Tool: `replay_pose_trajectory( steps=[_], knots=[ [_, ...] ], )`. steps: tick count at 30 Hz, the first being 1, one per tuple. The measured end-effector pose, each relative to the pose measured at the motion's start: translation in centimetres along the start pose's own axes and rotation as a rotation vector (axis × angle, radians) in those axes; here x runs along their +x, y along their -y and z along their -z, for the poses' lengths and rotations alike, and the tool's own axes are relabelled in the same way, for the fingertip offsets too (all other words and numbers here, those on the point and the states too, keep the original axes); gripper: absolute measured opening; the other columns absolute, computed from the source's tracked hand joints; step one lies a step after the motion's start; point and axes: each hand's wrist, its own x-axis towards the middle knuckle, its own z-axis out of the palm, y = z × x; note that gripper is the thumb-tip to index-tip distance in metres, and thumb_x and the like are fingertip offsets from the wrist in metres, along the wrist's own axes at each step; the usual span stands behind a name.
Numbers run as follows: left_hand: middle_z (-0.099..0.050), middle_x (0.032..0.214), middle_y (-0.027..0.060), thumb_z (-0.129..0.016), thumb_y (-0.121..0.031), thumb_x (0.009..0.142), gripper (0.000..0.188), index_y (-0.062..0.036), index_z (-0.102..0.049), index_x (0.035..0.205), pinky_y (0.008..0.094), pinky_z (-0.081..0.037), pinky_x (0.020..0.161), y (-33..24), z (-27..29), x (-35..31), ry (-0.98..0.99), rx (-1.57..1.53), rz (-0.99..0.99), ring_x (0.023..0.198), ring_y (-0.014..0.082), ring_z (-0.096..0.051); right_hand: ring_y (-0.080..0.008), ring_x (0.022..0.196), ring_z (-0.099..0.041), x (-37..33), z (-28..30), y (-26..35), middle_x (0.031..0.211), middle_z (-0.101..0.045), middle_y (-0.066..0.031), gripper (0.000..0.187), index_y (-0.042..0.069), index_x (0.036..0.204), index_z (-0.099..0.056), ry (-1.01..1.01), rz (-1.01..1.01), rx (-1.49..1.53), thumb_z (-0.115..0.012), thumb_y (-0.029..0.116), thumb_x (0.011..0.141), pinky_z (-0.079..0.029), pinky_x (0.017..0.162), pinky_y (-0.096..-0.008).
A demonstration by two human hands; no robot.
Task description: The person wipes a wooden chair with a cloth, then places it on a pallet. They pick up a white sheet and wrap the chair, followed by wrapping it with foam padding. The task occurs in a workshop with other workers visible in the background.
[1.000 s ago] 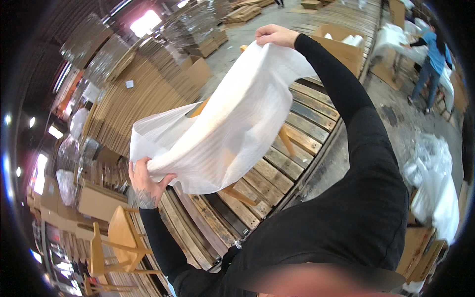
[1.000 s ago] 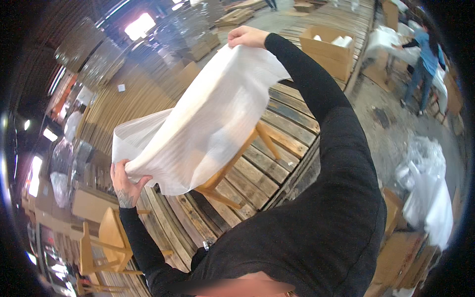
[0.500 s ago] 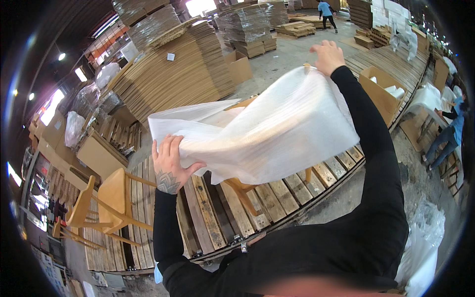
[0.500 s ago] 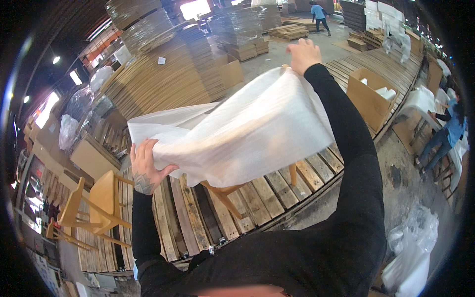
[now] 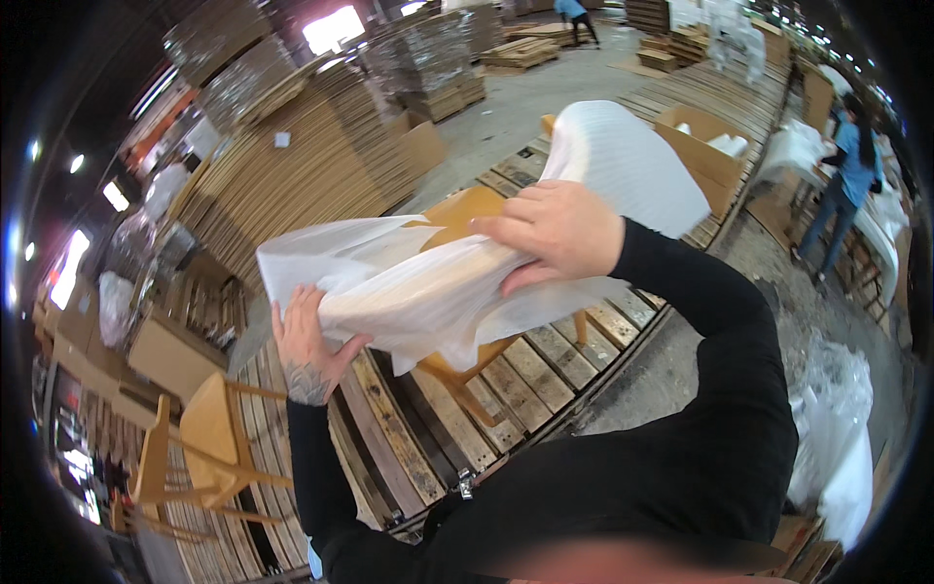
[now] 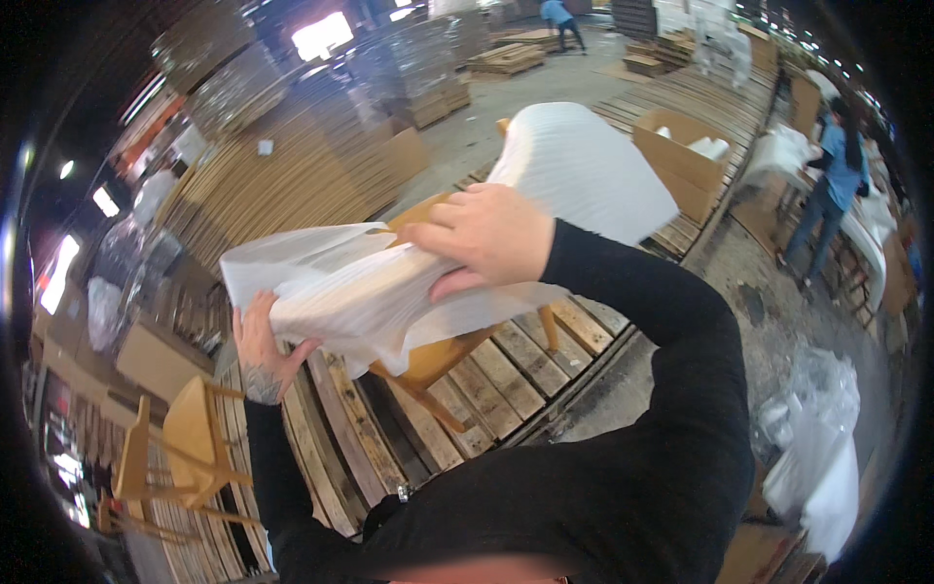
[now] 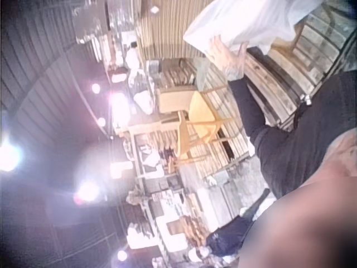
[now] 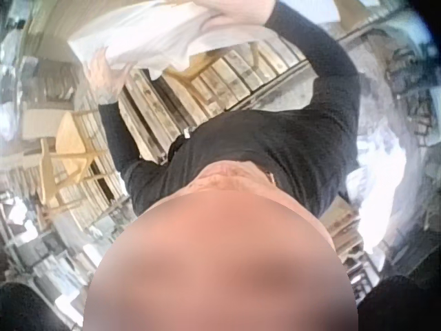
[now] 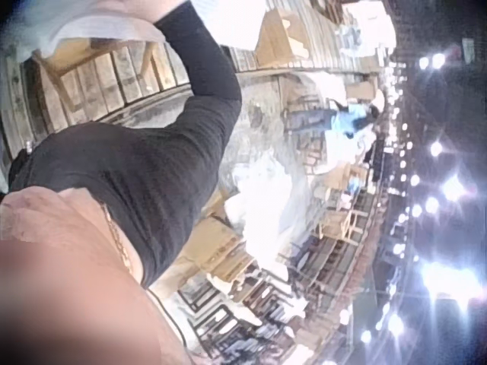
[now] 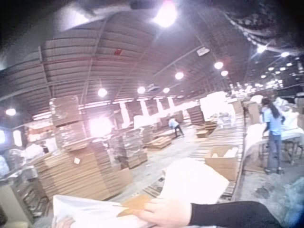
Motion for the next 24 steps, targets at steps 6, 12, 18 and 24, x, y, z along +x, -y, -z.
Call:
replay_pose_trajectory(
  steps=[6, 12, 18, 24],
  knots=[
    [-0.054, 0.135, 0.0181, -0.085, -0.052, 0.063, 0.104, 0.0017, -0.041, 0.14, 0.0562, -0.017, 0.116, -2.0, 4.7, 1.0, -0.119, -0.302, -0.047, 0.136, 0.0334, -0.044, -0.0218, 0.07, -0.063, -1.1, -1.3, -1.5, 0.077, -0.056, -0.0022, 0.053, 0.013, 0.1, -0.058, -0.186, 0.138, -0.013, -0.072, 0.056, 0.073, -0.047, 0.056, -0.0347],
    [-0.062, 0.122, 0.0219, -0.077, -0.047, 0.076, 0.08, 0.0061, -0.051, 0.131, 0.0509, -0.034, 0.11, -9.1, 7.6, 4.2, -0.069, -0.207, -0.318, 0.117, 0.0381, -0.057, -0.0246, 0.071, -0.065, -0.9, -1.9, -2.5, 0.077, -0.058, -0.0039, 0.054, 0.013, 0.101, -0.058, -0.206, 0.198, 0.026, -0.072, 0.057, 0.073, -0.049, 0.055, -0.0377],
    [-0.067, 0.086, 0.0171, -0.079, -0.033, 0.076, 0.044, -0.0021, -0.062, 0.102, 0.0422, -0.05, 0.075, -13.1, 5.6, 8.4, 0.324, -0.261, -0.045, 0.082, 0.0344, -0.065, -0.0205, 0.075, -0.059, -3.0, -1.8, -4.5, 0.08, -0.056, -0.0023, 0.055, 0.01, 0.105, -0.061, -0.401, 0.213, 0.029, -0.068, 0.057, 0.077, -0.045, 0.068, -0.0328],
    [-0.063, 0.074, 0.0145, -0.085, -0.038, 0.067, 0.046, -0.0042, -0.061, 0.086, 0.0422, -0.05, 0.064, -14.5, 4.1, 8.0, 0.198, -0.14, -0.001, 0.072, 0.0349, -0.064, -0.0211, 0.07, -0.06, -4.1, -2.6, -7.8, 0.075, -0.054, -0.0027, 0.05, 0.01, 0.092, -0.059, -0.428, 0.227, 0.064, -0.068, 0.058, 0.077, -0.045, 0.063, -0.0335]
  ],
)
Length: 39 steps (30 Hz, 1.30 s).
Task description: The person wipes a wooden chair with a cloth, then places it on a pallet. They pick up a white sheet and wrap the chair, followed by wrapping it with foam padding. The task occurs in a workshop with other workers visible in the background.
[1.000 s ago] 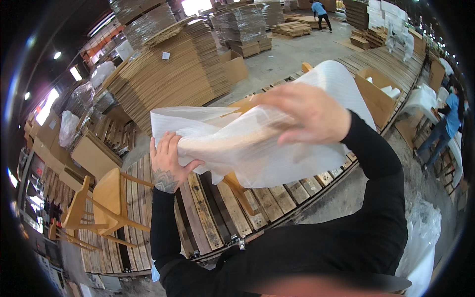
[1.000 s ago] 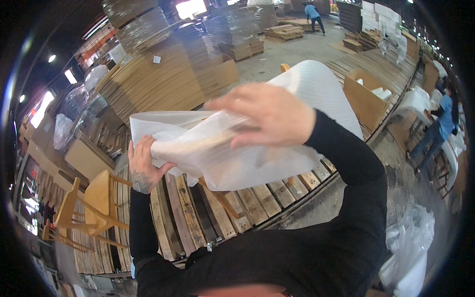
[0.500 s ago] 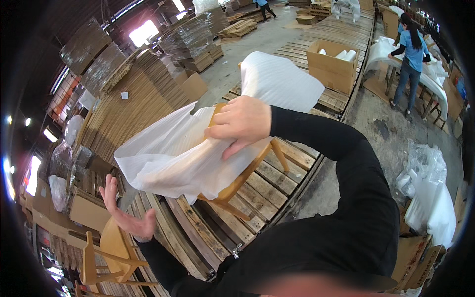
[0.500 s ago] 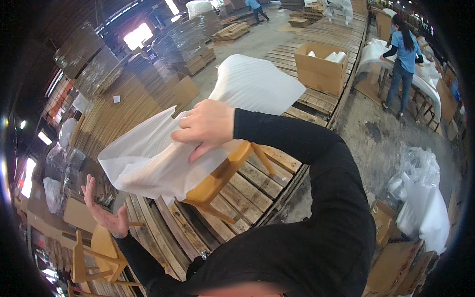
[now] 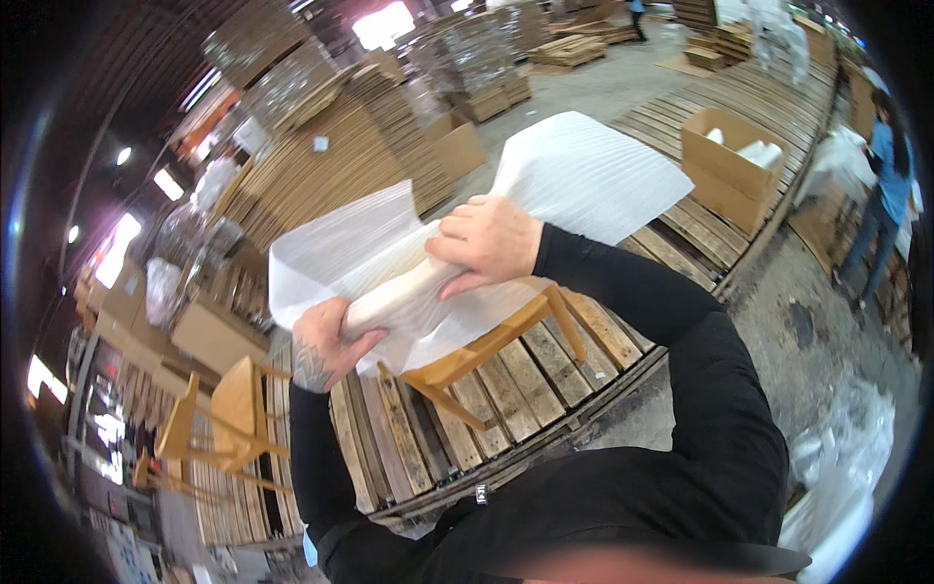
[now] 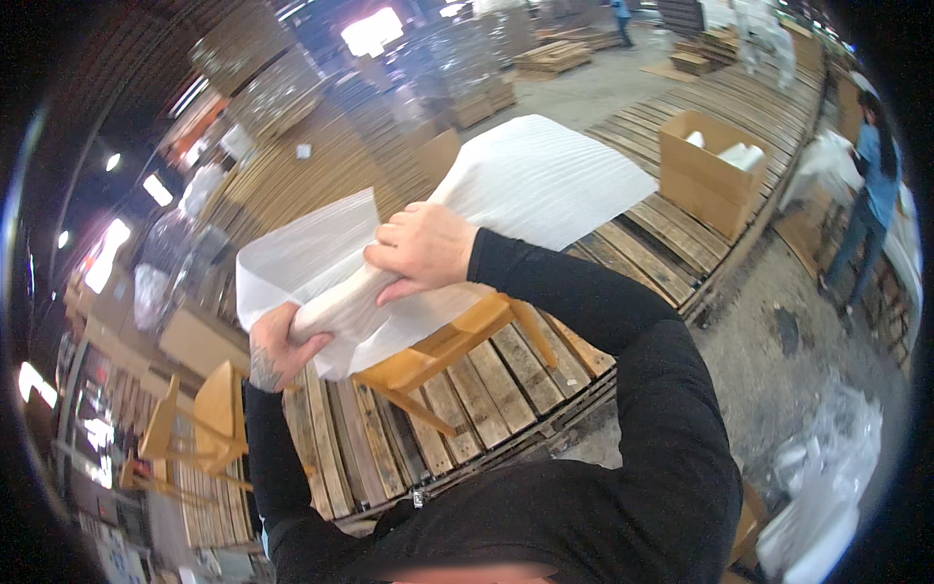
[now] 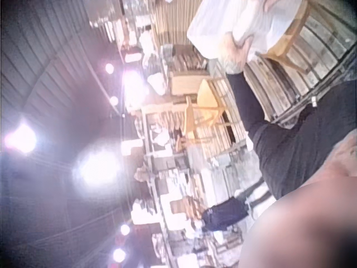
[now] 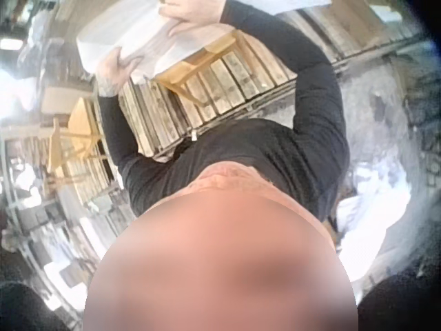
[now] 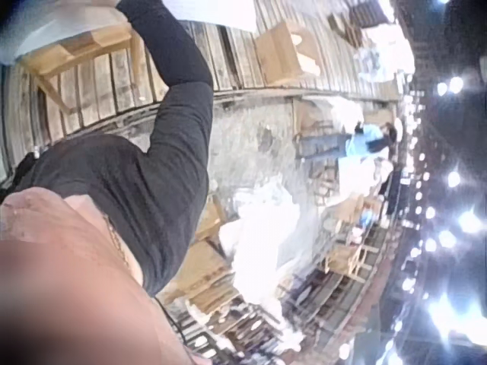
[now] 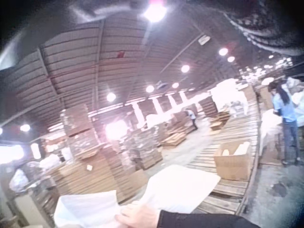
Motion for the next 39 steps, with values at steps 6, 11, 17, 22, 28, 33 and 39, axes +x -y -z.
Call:
replay_pose_trajectory(
  steps=[6, 11, 17, 22, 28, 33, 39],
  knots=[
    [-0.065, 0.077, 0.0121, -0.087, -0.042, 0.063, 0.05, -0.0053, -0.062, 0.087, 0.0419, -0.05, 0.068, -2.3, -0.7, 0.6, -0.119, 0.095, 0.051, 0.074, 0.0331, -0.064, -0.0247, 0.062, -0.061, -0.1, -0.4, -2.8, 0.068, -0.054, -0.0047, 0.051, 0.01, 0.082, -0.055, -0.013, 0.086, 0.065, -0.064, 0.061, 0.081, -0.047, 0.054, -0.0363],
    [-0.065, 0.08, 0.0112, -0.085, -0.047, 0.065, 0.053, -0.006, -0.062, 0.088, 0.0419, -0.048, 0.075, -3.8, -1.3, 0.8, -0.189, 0.192, 0.06, 0.08, 0.0316, -0.063, -0.0253, 0.06, -0.061, -0.4, -0.2, -4.3, 0.068, -0.054, -0.0049, 0.051, 0.011, 0.083, -0.055, 0.01, 0.119, 0.083, -0.064, 0.061, 0.082, -0.047, 0.052, -0.0365],
    [-0.063, 0.089, 0.0113, -0.081, -0.053, 0.066, 0.066, -0.0046, -0.058, 0.105, 0.0414, -0.046, 0.079, -5.2, -1.8, 1.2, -0.255, 0.24, 0.006, 0.086, 0.0296, -0.061, -0.0253, 0.06, -0.061, -0.6, 0.0, -5.4, 0.068, -0.054, -0.0045, 0.05, 0.011, 0.084, -0.056, 0.02, 0.101, 0.133, -0.067, 0.059, 0.08, -0.047, 0.052, -0.0373],
    [-0.064, 0.088, 0.0113, -0.081, -0.05, 0.068, 0.06, -0.0043, -0.06, 0.101, 0.0417, -0.045, 0.08, -3.8, 0.2, 1.5, -0.26, 0.172, -0.075, 0.084, 0.0298, -0.063, -0.0261, 0.061, -0.06, -0.8, 0.0, -5.5, 0.068, -0.053, -0.0051, 0.048, 0.01, 0.08, -0.056, -0.002, 0.114, 0.148, -0.07, 0.057, 0.078, -0.045, 0.051, -0.038],
    [-0.064, 0.078, 0.0132, -0.083, -0.043, 0.068, 0.05, -0.0034, -0.061, 0.09, 0.0425, -0.048, 0.073, -1.5, 0.0, 0.9, -0.014, 0.066, 0.002, 0.077, 0.0348, -0.062, -0.0268, 0.059, -0.06, -1.2, -0.2, -5.7, 0.067, -0.052, -0.0054, 0.049, 0.011, 0.079, -0.056, -0.009, 0.097, 0.115, -0.068, 0.059, 0.078, -0.045, 0.05, -0.0382],
    [-0.061, 0.08, 0.0157, -0.085, -0.029, 0.066, 0.043, -0.004, -0.059, 0.089, 0.0455, -0.047, 0.07, -1.9, -1.3, 0.2, -0.103, 0.056, 0.012, 0.078, 0.0381, -0.059, -0.0272, 0.055, -0.06, -1.4, -0.3, -5.5, 0.064, -0.054, -0.0055, 0.051, 0.013, 0.075, -0.056, -0.046, 0.064, 0.089, -0.068, 0.063, 0.077, -0.045, 0.046, -0.0398],
    [-0.057, 0.081, 0.0173, -0.082, -0.015, 0.066, 0.037, -0.0029, -0.056, 0.091, 0.0452, -0.044, 0.071, -3.0, -1.4, 0.1, -0.094, -0.01, 0.079, 0.08, 0.0402, -0.055, -0.0298, 0.099, -0.062, -3.7, 2.2, -3.5, 0.102, -0.063, -0.0106, 0.064, 0.011, 0.117, -0.064, -0.197, 0.031, -0.001, -0.067, 0.062, 0.079, -0.05, 0.089, -0.0413]
  ],
)
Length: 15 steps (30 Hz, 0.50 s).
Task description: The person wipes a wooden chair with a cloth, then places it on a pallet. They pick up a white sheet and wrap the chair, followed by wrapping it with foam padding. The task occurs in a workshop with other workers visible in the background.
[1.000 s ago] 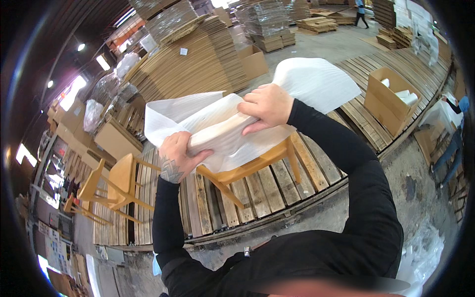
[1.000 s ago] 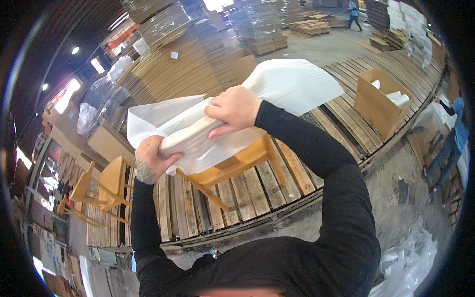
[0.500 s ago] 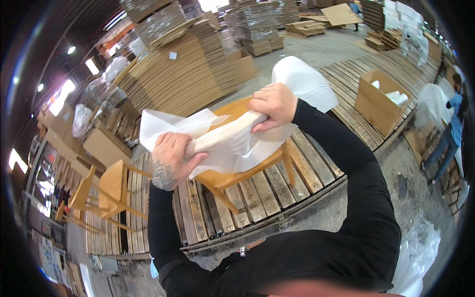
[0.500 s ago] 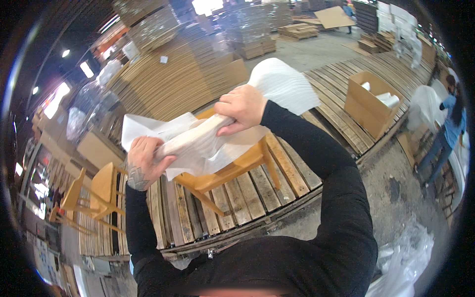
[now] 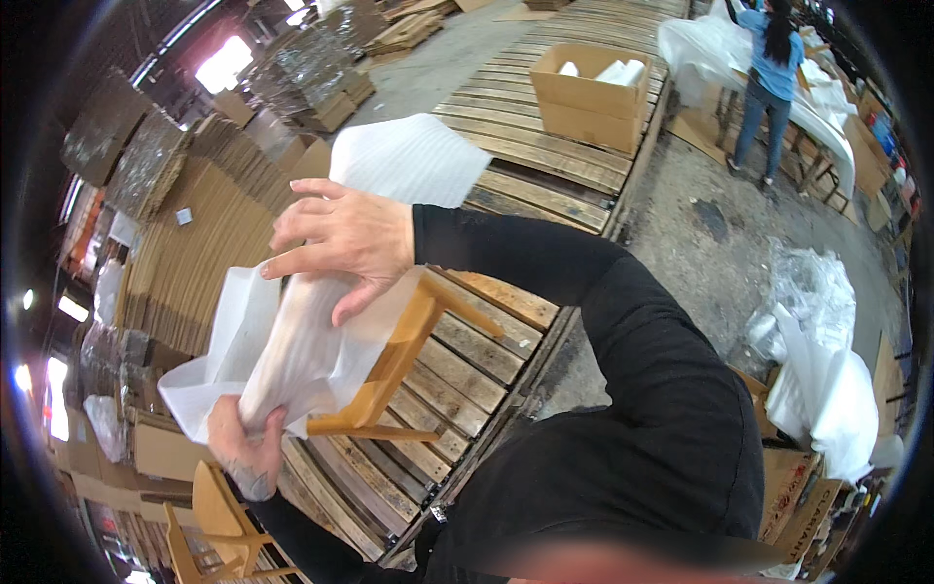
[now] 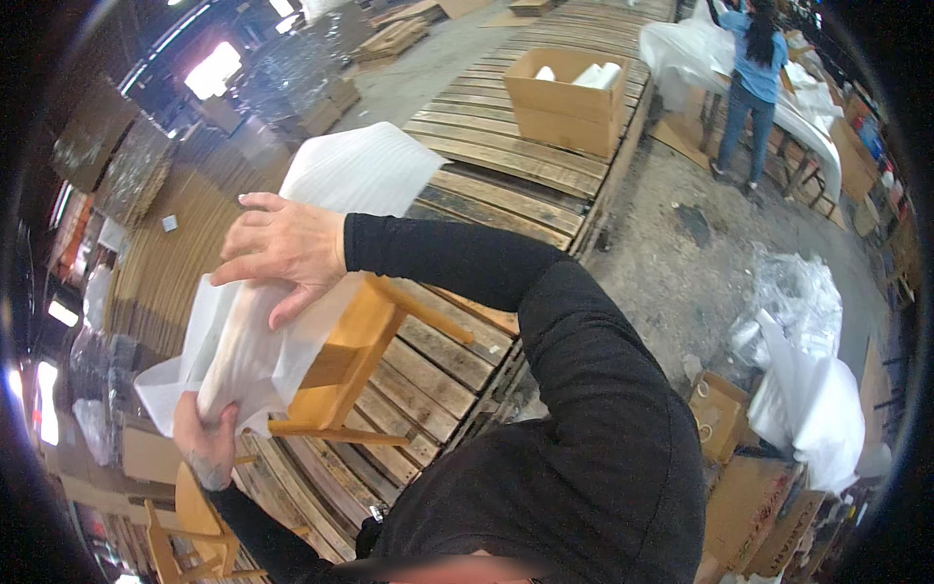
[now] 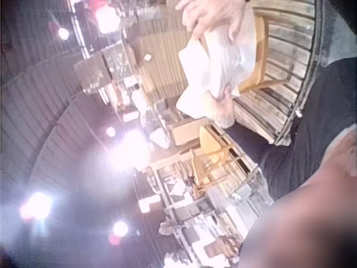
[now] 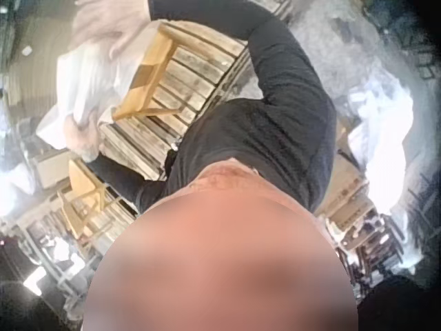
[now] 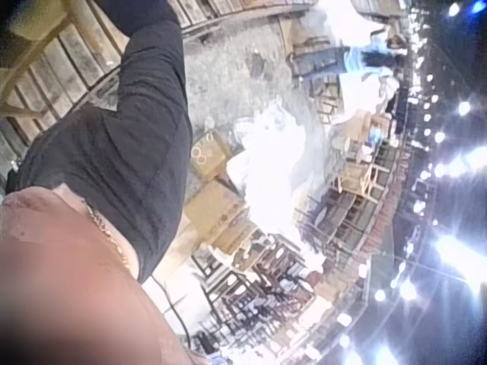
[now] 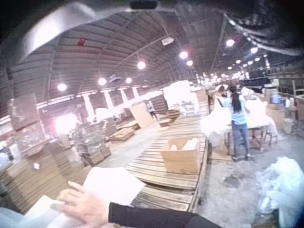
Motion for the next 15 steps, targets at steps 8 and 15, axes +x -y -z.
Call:
replay_pose_trajectory(
  steps=[8, 15],
  knots=[
    [-0.055, 0.123, 0.0259, -0.074, -0.019, 0.075, 0.046, -0.0016, -0.058, 0.114, 0.0526, -0.037, 0.099, 2.2, -0.2, -1.4, 0.015, 0.071, 0.032, 0.117, 0.0472, -0.048, -0.0289, 0.094, -0.066, -23.3, 12.6, -7.9, 0.105, -0.067, -0.0151, 0.034, 0.004, 0.118, -0.058, -0.248, -1.03, -0.171, -0.065, 0.017, 0.087, -0.052, 0.082, -0.0401],
    [-0.041, 0.146, 0.0196, -0.07, -0.036, 0.09, 0.07, -0.0027, -0.039, 0.143, 0.0527, -0.034, 0.109, -2.9, 2.0, 2.0, 0.27, 0.317, 0.052, 0.126, 0.038, -0.046, -0.0355, 0.131, -0.047, -49.2, 26.5, -24.0, 0.138, -0.05, -0.022, 0.076, 0.012, 0.145, -0.036, 0.626, -1.869, -0.869, -0.069, 0.038, 0.082, -0.041, 0.103, -0.0555]
  ],
)
